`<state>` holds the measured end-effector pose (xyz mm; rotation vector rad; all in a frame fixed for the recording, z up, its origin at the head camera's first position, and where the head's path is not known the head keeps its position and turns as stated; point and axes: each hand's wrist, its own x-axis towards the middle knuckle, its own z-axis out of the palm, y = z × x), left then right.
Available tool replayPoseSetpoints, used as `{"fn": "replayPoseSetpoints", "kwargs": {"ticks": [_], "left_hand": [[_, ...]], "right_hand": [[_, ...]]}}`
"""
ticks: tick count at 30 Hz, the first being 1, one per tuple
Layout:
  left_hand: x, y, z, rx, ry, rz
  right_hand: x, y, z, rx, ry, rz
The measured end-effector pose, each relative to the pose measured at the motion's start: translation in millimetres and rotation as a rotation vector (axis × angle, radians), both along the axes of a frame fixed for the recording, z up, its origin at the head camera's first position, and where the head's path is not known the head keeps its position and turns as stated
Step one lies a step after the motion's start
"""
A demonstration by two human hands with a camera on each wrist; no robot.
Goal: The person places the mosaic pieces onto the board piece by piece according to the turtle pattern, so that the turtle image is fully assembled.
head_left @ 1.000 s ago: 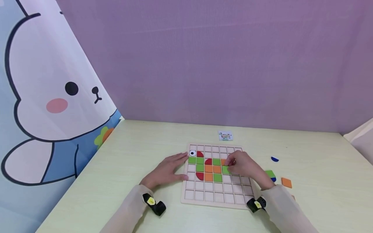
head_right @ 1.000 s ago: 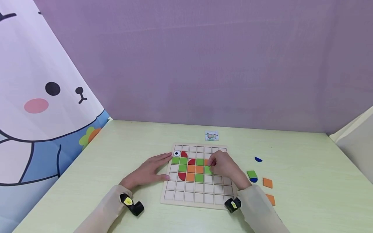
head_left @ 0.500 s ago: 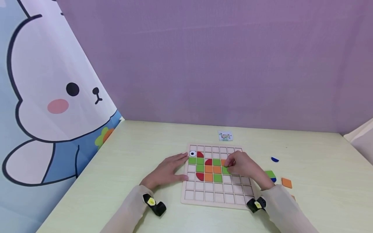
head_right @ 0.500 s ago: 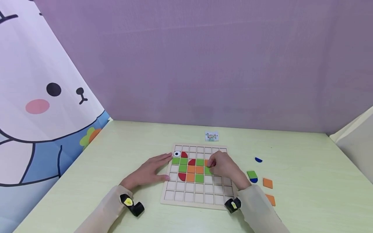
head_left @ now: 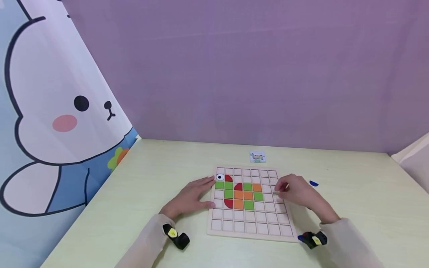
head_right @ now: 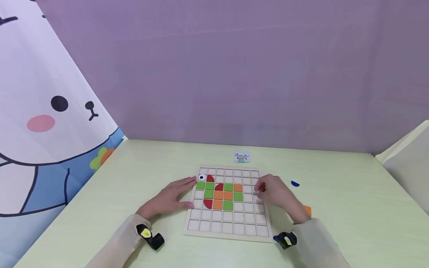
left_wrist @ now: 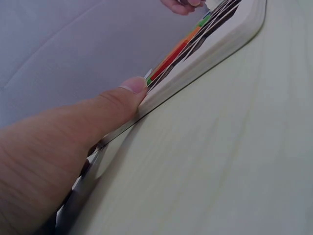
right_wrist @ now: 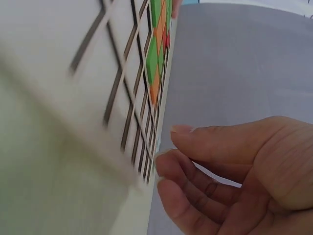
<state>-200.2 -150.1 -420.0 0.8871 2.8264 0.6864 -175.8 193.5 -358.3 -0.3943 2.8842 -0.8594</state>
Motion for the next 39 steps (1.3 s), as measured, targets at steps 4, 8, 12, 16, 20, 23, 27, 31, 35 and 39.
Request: {"fn": "replayPoseSetpoints", "kwargs": {"ticks": [4, 8, 12, 16, 20, 23, 27, 31, 35, 39], "left_hand": [[-0.1, -0.4, -0.6, 0.003, 0.008, -0.002], [0.2, -0.2, -0.4, 0.010, 0.005, -0.005], [0.1, -0.3, -0.9, 0.011, 0.009, -0.004], [-0.5, -0.4, -1.9, 0.004, 0.011, -0.003], [-0.8, -0.7, -2.3, 0.005, 0.008, -0.004], [-1.0, -0.9, -2.4, 0.006, 0.008, -0.004], [-0.2, -1.2, -3.0, 0.008, 0.008, 0.000], [0.4, -1.4, -3.4, 0.012, 0.008, -0.001], [0.0, -1.4, -3.2, 0.009, 0.010, -0.003], [-0.4, -1.2, -2.4, 0.008, 0.009, -0.002]], "right_hand": [[5.4, 21, 0.8, 0.027, 0.016, -0.006], [9.9, 42, -1.3, 0.054, 0.006, -0.034], [13.7, 60, -4.7, 0.083, -0.003, -0.061], [17.5, 76, -7.1, 0.097, -0.031, -0.092], [20.8, 89, -9.0, 0.117, -0.048, -0.110], [22.6, 97, -10.4, 0.131, -0.054, -0.110], [23.9, 107, -12.4, 0.137, -0.069, -0.099], [25.9, 113, -14.8, 0.143, -0.101, -0.108], [26.8, 116, -17.5, 0.149, -0.136, -0.127], [26.7, 117, -19.7, 0.154, -0.133, -0.131]]}}
